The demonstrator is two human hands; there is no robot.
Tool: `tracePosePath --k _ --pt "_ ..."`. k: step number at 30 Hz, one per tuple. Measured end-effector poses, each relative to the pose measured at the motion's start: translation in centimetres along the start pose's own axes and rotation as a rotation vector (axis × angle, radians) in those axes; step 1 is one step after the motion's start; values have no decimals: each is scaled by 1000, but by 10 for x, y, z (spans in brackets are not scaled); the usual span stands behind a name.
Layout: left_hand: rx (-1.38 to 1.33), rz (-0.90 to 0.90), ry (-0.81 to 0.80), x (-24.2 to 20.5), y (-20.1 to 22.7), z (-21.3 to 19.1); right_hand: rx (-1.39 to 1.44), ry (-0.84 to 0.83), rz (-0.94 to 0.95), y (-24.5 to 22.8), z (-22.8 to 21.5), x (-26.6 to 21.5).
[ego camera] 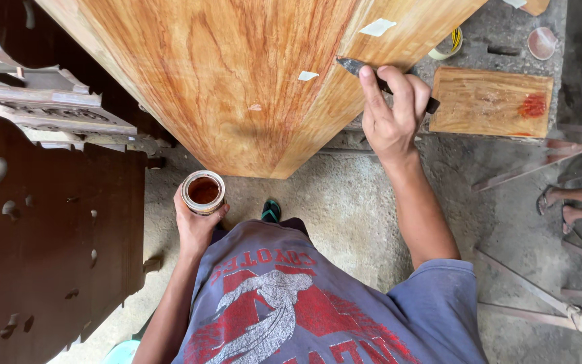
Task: The person uses a small metal spatula to scoop reddish-brown wood stain from a jar and applies it to the surface of a large wooden board. They repeatedly dip the spatula into the jar and spread the stain across the board's surface, working on different sections throughout the clip.
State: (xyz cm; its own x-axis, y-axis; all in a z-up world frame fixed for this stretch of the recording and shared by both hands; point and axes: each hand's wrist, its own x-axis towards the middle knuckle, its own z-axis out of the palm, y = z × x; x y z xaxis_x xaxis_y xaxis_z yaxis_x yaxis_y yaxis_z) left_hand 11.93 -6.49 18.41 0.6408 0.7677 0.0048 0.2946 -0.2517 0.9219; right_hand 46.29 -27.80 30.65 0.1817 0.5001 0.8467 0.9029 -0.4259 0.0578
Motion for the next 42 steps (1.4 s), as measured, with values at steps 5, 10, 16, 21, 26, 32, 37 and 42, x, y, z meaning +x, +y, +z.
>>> tracePosePath --k 5,10,16,21,26,32,37,42 --pt "-76 -18 -86 14 11 -1 697 -121 452 -20 0 -7" --pt "96 145 -177 30 39 -4 831 -239 680 -50 -21 -6" --pt "59 134 -201 33 53 -1 393 -38 300 -15 -26 -17" --pt "77 112 -210 24 36 -9 285 26 126 46 -20 -33" --pt "74 38 -212 14 28 -6 274 6 -94 92 1 -35" --pt "154 71 -176 6 30 4 263 -83 -173 126 0 -39" --pt "164 61 -198 5 35 14 241 -81 -198 135 0 -42" --pt "176 80 -205 5 36 17 253 -109 -166 151 -4 -50"
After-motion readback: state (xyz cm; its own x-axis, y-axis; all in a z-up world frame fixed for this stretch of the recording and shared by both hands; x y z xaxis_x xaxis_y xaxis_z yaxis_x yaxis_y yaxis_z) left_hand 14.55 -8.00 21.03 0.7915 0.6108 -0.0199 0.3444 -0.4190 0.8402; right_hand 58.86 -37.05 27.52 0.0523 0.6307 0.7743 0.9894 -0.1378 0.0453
